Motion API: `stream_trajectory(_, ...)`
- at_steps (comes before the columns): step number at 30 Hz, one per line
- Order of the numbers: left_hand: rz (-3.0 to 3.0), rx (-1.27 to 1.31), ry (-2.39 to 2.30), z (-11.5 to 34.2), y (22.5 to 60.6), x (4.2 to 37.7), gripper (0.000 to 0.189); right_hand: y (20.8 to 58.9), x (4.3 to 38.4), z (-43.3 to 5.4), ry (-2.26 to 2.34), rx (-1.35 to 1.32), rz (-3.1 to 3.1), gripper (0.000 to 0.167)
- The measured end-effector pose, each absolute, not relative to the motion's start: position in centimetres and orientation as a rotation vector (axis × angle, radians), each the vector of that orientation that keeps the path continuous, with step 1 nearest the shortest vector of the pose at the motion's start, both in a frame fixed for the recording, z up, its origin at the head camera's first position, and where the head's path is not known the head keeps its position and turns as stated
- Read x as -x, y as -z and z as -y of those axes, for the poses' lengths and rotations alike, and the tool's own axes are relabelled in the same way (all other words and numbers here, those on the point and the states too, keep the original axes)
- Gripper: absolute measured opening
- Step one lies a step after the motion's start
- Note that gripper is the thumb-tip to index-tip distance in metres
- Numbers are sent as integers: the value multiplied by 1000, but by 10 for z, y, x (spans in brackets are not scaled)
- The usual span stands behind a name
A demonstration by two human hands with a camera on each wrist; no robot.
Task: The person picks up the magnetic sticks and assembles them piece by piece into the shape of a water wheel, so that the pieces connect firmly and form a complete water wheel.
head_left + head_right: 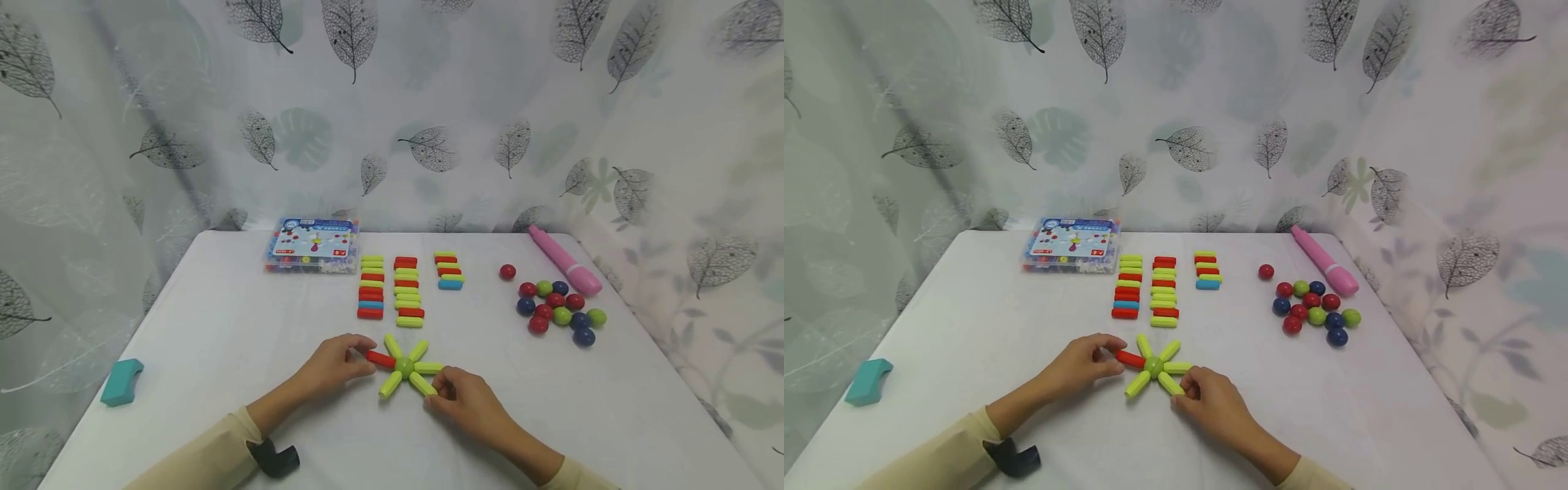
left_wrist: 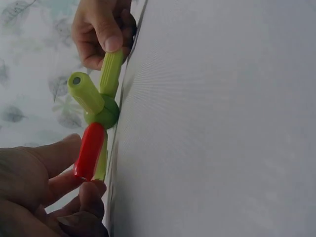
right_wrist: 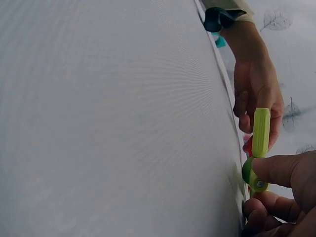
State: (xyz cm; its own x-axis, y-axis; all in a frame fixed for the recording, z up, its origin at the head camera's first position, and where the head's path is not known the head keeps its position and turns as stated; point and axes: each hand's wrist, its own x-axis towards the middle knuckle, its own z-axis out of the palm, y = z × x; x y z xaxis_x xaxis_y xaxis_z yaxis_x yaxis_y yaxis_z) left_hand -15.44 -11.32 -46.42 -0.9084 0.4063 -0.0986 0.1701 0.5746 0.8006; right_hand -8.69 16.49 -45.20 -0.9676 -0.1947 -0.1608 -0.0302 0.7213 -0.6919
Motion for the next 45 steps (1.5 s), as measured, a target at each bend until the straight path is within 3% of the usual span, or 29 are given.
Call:
stream_trajectory(10, -2465, -511, -1277, 110, 465, 158, 19, 451, 86, -164, 1022, 188, -2757, 21)
stream_trajectory(28, -2483, -502, -1294, 112, 464, 152, 20, 443, 87, -170, 1025, 212, -2816, 23)
stream_trajectory(33, -2489, -503, -1278, 111, 465, 152, 21, 427, 117, -221, 1027, 85, -2932, 32)
stream_trajectory(39, -2495, -504, -1274, 111, 465, 152, 21, 422, 156, -305, 629, -115, -3178, 45)
stream_trajectory(45, -2494, -513, -1264, 111, 464, 151, 21, 431, 162, -331, 441, -169, -3108, 54)
